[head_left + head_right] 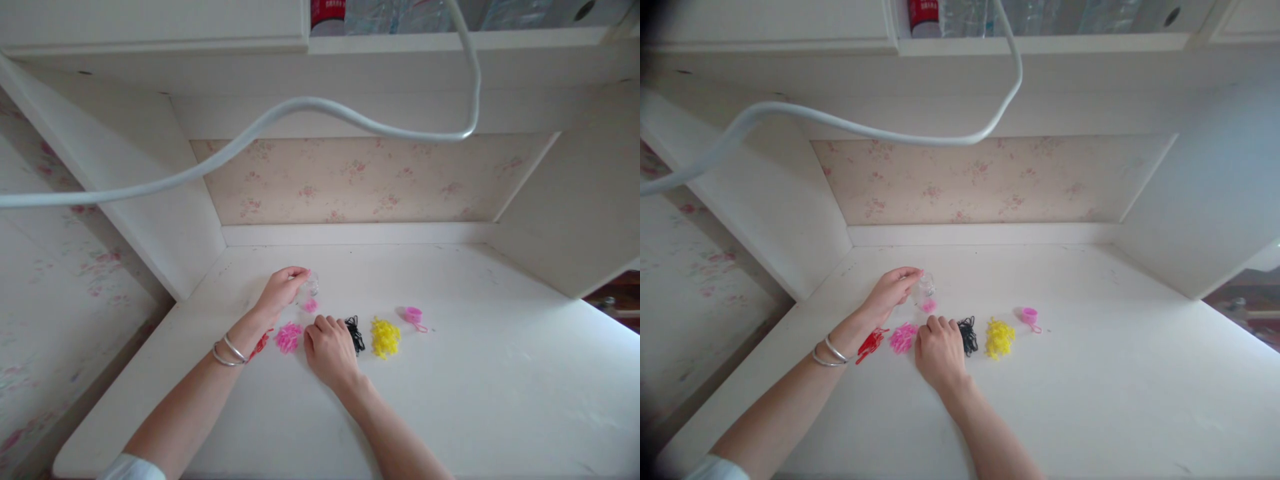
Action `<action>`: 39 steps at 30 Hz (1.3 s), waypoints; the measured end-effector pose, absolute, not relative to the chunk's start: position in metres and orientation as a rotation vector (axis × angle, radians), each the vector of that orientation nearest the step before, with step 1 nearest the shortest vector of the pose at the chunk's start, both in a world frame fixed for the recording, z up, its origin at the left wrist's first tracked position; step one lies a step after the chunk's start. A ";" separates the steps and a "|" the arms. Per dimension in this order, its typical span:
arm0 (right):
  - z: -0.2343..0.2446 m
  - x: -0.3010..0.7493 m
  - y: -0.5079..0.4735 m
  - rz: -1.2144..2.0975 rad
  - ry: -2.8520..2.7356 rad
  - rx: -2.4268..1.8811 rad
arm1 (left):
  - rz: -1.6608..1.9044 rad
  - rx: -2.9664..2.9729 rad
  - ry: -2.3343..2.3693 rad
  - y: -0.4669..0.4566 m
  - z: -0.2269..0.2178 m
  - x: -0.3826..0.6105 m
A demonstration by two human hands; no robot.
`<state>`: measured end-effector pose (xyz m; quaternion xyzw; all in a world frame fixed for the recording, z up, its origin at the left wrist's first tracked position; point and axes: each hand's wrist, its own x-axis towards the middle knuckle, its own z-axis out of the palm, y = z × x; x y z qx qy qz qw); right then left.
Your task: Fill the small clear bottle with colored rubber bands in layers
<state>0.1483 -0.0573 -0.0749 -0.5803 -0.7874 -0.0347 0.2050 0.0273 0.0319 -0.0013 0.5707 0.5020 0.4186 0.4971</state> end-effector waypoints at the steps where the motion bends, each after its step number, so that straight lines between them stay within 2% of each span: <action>1: -0.075 0.148 -0.057 -0.095 -2.193 -1.613 | 1.007 1.386 1.219 0.033 -0.003 0.028; 39: -0.072 0.149 -0.058 -0.047 -2.208 -1.628 | 1.033 1.605 1.342 0.035 0.007 0.033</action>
